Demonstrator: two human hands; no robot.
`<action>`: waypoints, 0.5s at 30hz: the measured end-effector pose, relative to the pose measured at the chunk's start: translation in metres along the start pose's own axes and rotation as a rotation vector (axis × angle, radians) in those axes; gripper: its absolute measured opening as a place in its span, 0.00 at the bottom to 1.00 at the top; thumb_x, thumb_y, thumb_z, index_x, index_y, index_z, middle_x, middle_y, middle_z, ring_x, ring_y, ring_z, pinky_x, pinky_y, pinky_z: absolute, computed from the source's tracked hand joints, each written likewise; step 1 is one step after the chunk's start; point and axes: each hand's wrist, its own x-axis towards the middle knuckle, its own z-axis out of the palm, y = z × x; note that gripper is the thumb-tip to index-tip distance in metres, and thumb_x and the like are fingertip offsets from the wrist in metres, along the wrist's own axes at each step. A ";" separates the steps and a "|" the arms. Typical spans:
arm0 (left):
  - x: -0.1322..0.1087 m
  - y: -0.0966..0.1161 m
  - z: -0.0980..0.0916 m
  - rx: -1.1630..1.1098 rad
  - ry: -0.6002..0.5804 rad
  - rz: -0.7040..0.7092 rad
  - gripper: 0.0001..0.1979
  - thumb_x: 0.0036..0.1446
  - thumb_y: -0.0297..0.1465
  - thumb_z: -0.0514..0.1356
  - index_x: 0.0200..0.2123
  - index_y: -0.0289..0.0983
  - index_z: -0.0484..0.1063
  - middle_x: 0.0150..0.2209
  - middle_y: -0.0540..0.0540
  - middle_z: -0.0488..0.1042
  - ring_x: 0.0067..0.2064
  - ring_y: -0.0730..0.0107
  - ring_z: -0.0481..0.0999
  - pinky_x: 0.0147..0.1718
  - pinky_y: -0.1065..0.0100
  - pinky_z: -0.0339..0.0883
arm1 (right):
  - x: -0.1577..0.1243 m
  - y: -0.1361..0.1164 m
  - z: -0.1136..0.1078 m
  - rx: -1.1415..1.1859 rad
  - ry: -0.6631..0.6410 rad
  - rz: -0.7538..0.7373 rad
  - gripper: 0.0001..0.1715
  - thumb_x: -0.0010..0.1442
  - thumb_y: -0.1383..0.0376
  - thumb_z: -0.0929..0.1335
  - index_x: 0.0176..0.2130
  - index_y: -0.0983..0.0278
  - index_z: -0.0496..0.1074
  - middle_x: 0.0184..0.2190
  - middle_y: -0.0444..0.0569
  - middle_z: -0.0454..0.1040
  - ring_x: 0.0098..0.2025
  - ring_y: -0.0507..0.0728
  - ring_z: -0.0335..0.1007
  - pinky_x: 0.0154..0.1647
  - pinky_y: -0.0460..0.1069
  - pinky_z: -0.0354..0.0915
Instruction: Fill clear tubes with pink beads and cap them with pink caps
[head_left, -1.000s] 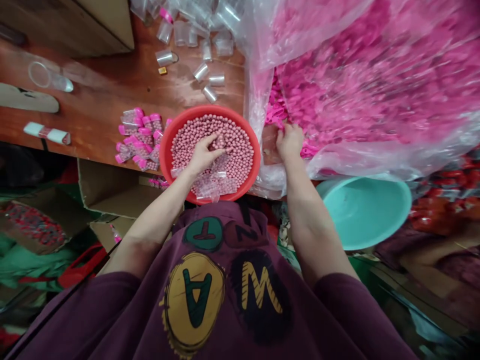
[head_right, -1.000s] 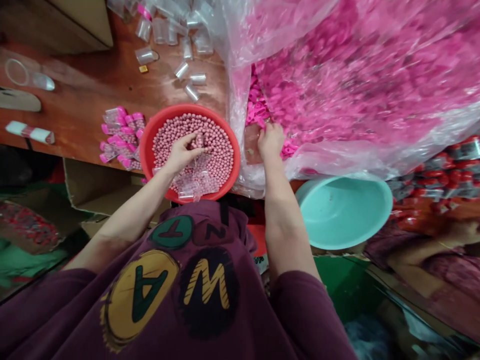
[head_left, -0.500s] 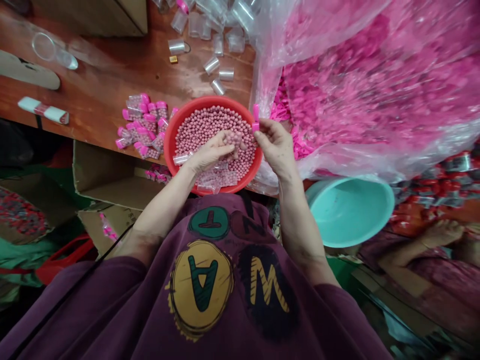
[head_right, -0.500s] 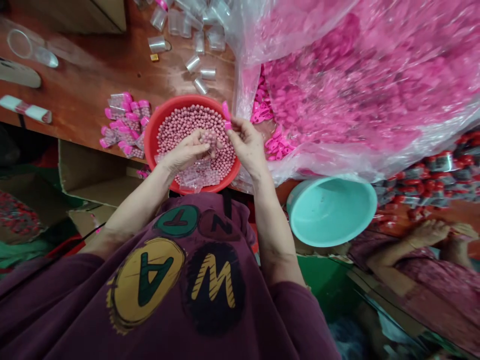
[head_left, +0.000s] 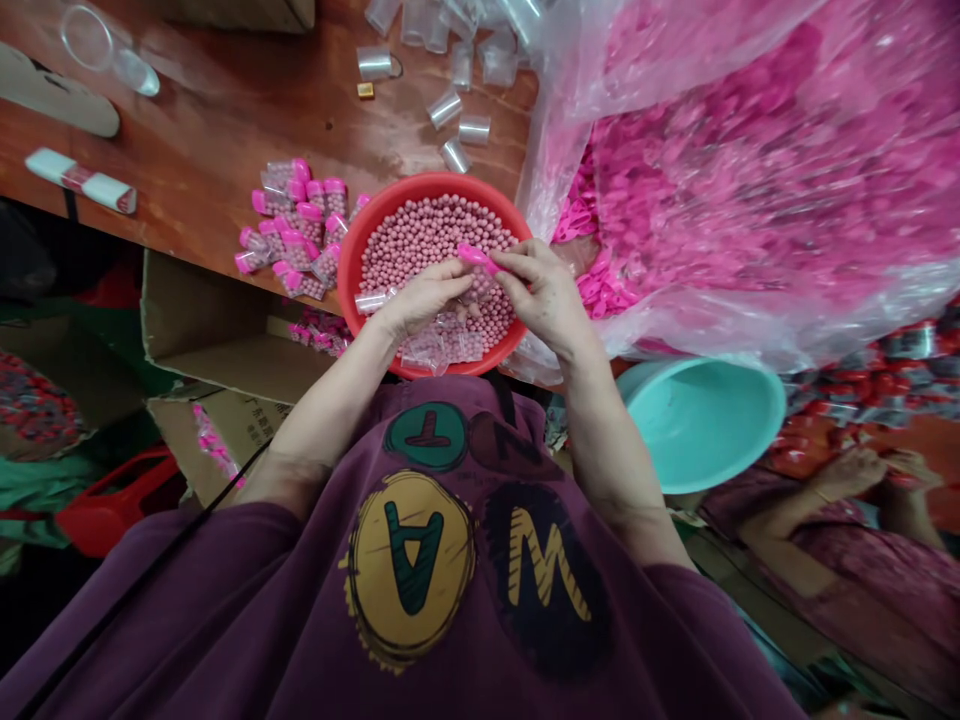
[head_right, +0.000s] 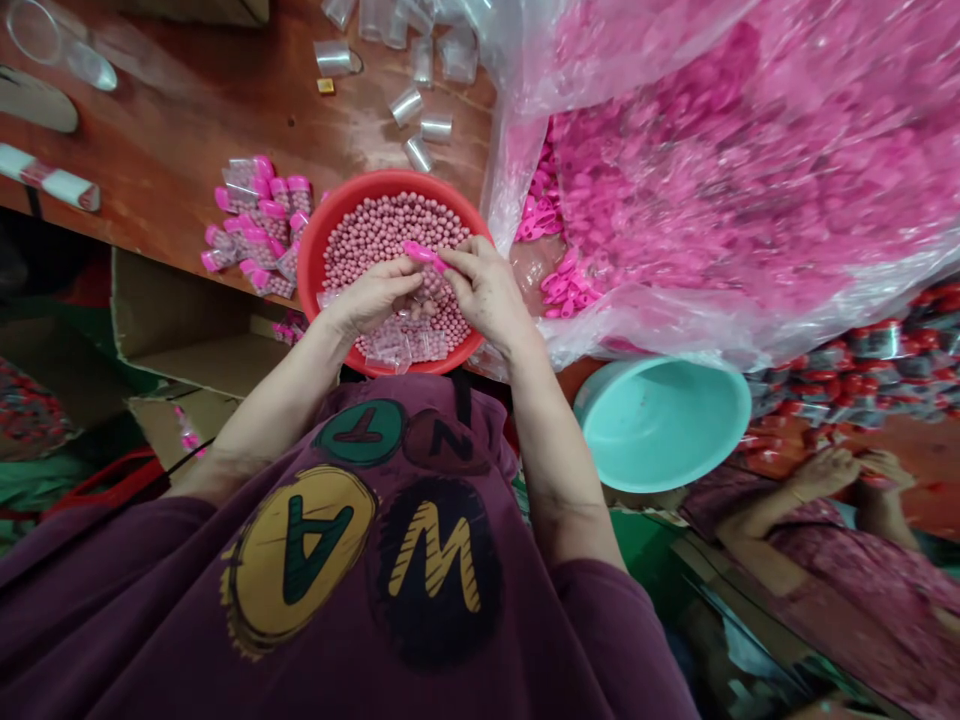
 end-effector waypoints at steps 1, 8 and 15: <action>-0.001 0.000 -0.001 -0.006 0.009 -0.014 0.06 0.72 0.28 0.65 0.49 0.34 0.80 0.37 0.48 0.81 0.31 0.75 0.82 0.27 0.73 0.67 | 0.000 0.000 0.001 -0.007 -0.019 -0.007 0.24 0.79 0.44 0.68 0.56 0.53 0.86 0.47 0.50 0.82 0.52 0.63 0.80 0.63 0.66 0.79; -0.005 -0.005 -0.009 -0.061 0.052 -0.062 0.15 0.72 0.26 0.63 0.58 0.33 0.83 0.39 0.45 0.83 0.32 0.72 0.82 0.30 0.71 0.70 | -0.006 0.010 0.009 -0.099 0.068 0.015 0.26 0.80 0.45 0.66 0.60 0.54 0.84 0.54 0.56 0.81 0.58 0.67 0.80 0.67 0.71 0.78; 0.004 -0.019 -0.002 -0.179 0.112 -0.012 0.11 0.69 0.26 0.69 0.53 0.35 0.86 0.45 0.43 0.86 0.40 0.71 0.85 0.38 0.70 0.73 | -0.009 0.012 0.025 0.074 0.229 0.098 0.28 0.75 0.39 0.70 0.56 0.55 0.85 0.46 0.49 0.85 0.47 0.60 0.83 0.55 0.62 0.83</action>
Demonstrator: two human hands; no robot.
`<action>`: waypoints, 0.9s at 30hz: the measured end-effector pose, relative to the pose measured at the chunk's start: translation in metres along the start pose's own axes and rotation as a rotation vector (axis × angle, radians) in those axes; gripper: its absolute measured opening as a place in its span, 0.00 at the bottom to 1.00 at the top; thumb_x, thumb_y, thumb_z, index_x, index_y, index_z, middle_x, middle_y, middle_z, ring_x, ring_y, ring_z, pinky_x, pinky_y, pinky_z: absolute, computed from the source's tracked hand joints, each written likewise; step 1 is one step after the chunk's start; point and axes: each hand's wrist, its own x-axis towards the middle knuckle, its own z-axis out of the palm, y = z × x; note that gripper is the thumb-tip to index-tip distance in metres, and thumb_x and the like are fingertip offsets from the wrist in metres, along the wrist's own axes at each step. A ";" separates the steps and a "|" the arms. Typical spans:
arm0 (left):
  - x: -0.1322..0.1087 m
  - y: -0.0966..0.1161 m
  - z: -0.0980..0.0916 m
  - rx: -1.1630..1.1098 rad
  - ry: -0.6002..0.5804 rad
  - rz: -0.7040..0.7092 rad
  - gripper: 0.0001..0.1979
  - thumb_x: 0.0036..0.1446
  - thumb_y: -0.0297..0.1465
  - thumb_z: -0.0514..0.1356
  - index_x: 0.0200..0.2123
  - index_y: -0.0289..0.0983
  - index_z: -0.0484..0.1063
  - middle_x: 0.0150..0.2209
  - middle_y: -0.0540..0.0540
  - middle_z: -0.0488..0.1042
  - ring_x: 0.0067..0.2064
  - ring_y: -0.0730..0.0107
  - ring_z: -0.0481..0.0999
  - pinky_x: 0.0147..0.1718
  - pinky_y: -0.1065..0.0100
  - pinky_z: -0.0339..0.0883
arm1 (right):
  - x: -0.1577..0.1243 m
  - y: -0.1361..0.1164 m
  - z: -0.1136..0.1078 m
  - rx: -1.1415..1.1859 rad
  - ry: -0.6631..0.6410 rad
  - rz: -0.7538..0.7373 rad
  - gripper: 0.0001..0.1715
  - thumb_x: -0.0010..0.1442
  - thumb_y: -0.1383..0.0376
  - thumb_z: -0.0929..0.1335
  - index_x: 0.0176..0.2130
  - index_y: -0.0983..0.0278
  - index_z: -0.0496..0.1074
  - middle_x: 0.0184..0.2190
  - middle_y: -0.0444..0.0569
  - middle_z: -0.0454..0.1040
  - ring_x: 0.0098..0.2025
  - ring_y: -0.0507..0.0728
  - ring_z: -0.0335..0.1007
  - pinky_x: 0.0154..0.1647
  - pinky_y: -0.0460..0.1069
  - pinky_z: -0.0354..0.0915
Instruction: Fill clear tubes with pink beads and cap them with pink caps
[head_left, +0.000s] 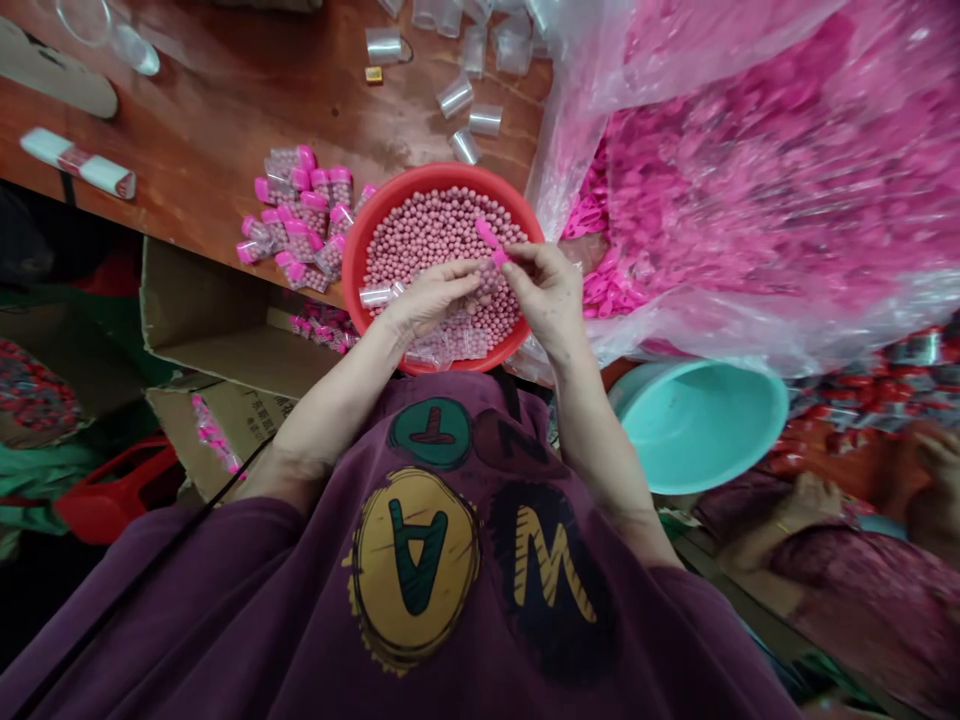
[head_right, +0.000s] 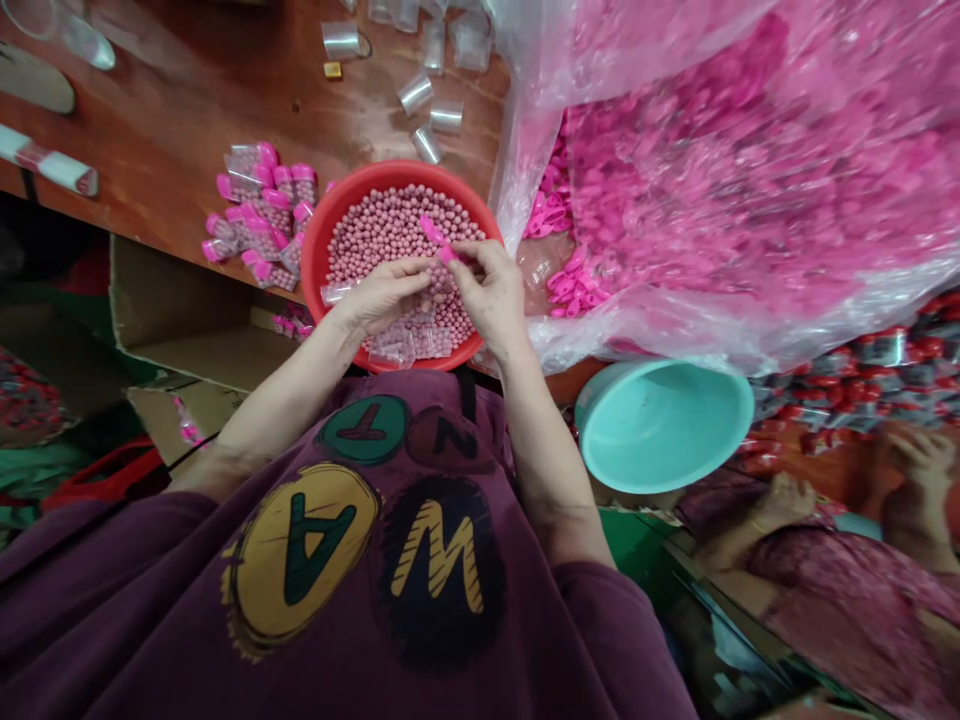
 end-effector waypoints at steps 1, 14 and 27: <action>0.001 -0.002 0.003 -0.028 0.015 0.023 0.09 0.68 0.27 0.71 0.51 0.36 0.86 0.43 0.45 0.86 0.38 0.74 0.83 0.36 0.72 0.72 | -0.001 -0.001 0.002 0.029 -0.002 0.025 0.28 0.74 0.38 0.71 0.53 0.55 0.85 0.44 0.48 0.85 0.46 0.59 0.82 0.55 0.60 0.82; -0.016 -0.012 0.037 -0.010 0.174 0.102 0.04 0.72 0.30 0.70 0.47 0.38 0.81 0.34 0.53 0.76 0.29 0.81 0.69 0.28 0.76 0.63 | -0.024 -0.022 0.003 -0.062 0.010 -0.020 0.24 0.80 0.47 0.66 0.54 0.56 0.86 0.48 0.53 0.85 0.51 0.64 0.83 0.60 0.65 0.81; -0.021 -0.004 0.023 0.142 -0.107 0.046 0.11 0.61 0.36 0.78 0.40 0.36 0.85 0.32 0.50 0.79 0.29 0.78 0.70 0.29 0.71 0.62 | -0.019 -0.021 -0.008 0.160 -0.060 0.110 0.31 0.80 0.40 0.63 0.59 0.55 0.84 0.46 0.51 0.87 0.50 0.61 0.85 0.58 0.62 0.84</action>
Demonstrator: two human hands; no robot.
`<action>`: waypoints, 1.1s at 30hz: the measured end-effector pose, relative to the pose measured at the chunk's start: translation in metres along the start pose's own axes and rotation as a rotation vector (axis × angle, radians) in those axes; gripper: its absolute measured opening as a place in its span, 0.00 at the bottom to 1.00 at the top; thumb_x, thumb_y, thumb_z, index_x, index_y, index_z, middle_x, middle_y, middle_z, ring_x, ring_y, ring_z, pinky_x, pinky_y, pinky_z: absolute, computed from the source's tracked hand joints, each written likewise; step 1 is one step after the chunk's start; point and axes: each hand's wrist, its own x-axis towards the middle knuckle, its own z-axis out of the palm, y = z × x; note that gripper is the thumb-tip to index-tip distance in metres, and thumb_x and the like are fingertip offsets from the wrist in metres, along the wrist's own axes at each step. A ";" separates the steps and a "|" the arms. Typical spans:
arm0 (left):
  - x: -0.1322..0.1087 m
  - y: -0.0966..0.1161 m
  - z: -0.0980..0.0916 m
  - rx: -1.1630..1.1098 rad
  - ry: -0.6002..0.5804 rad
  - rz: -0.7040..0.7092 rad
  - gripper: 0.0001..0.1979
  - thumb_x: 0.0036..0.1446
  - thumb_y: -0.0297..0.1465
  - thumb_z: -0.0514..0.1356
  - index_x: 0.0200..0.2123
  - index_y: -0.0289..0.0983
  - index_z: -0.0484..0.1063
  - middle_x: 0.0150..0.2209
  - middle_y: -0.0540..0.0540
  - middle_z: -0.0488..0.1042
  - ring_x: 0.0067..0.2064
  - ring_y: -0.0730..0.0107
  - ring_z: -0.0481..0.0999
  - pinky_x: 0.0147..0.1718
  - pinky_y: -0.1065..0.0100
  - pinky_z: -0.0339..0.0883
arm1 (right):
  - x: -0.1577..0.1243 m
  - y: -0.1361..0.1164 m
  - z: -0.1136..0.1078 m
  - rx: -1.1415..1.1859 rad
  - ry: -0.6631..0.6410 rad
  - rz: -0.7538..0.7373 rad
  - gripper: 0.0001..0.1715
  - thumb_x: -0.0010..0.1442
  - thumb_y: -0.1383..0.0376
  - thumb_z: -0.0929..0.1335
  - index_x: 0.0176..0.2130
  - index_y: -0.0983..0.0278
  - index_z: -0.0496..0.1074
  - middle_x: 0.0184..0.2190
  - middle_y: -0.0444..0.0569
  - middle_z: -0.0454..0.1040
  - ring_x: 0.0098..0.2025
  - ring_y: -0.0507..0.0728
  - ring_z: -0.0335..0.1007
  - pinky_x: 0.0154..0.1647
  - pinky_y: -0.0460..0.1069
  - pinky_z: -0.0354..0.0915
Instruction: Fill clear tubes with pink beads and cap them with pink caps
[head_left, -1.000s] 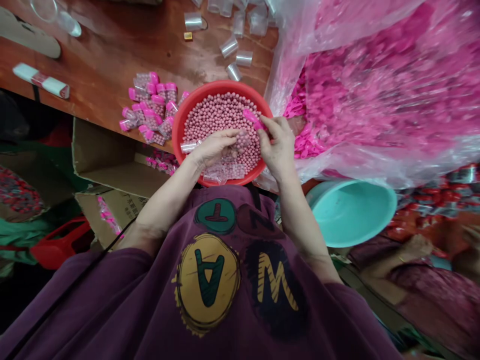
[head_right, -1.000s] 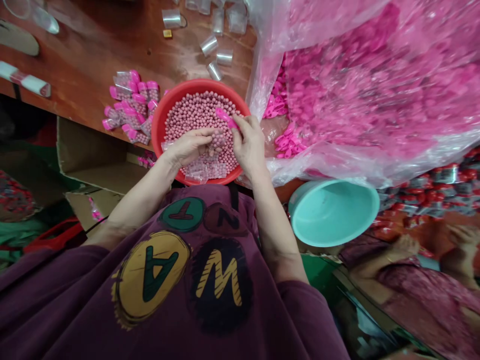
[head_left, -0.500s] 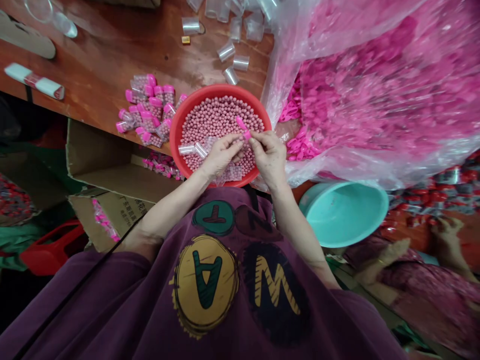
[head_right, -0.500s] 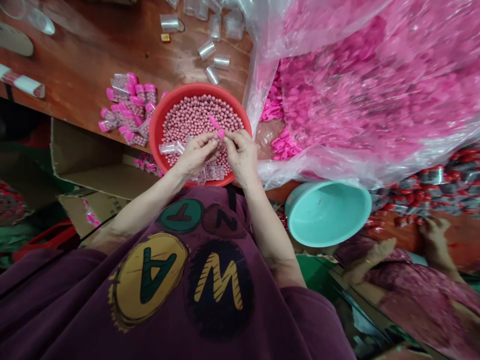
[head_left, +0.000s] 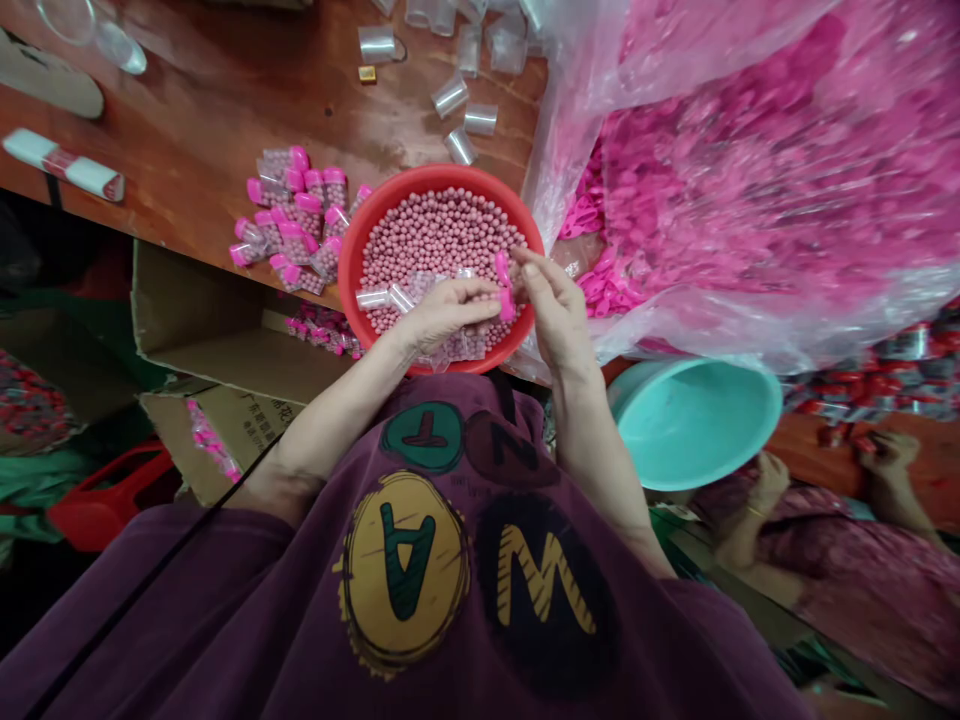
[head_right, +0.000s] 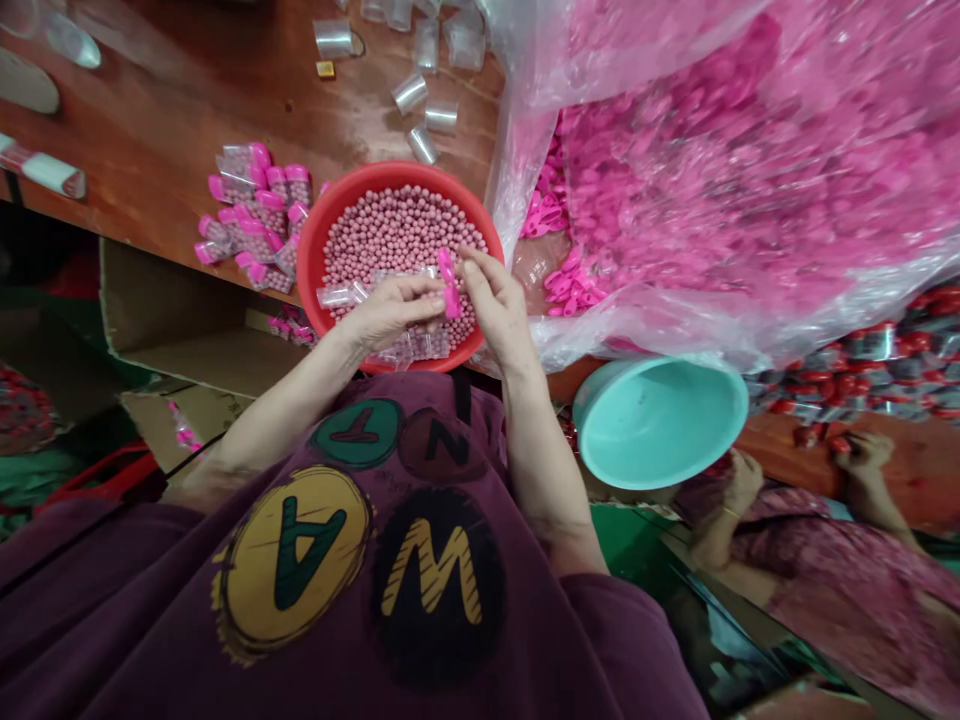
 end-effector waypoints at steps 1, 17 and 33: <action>0.000 0.001 -0.002 -0.003 -0.023 -0.020 0.11 0.59 0.35 0.79 0.39 0.35 0.85 0.32 0.49 0.80 0.29 0.78 0.71 0.30 0.71 0.63 | 0.005 0.003 0.002 0.043 -0.002 0.030 0.33 0.80 0.38 0.63 0.61 0.55 0.83 0.46 0.50 0.87 0.50 0.61 0.85 0.57 0.61 0.84; 0.007 -0.013 0.005 -0.225 0.176 -0.090 0.08 0.72 0.31 0.67 0.37 0.38 0.83 0.36 0.46 0.83 0.39 0.68 0.80 0.46 0.62 0.76 | -0.025 0.025 0.025 -0.398 -0.008 -0.163 0.52 0.61 0.42 0.81 0.72 0.59 0.67 0.71 0.65 0.73 0.75 0.79 0.70 0.80 0.82 0.64; -0.004 -0.007 -0.011 -0.235 0.160 -0.109 0.06 0.69 0.32 0.71 0.38 0.37 0.83 0.33 0.48 0.82 0.36 0.70 0.79 0.41 0.68 0.75 | -0.030 0.022 0.046 -0.279 0.012 -0.154 0.50 0.63 0.45 0.79 0.74 0.56 0.65 0.70 0.62 0.76 0.74 0.74 0.73 0.78 0.77 0.70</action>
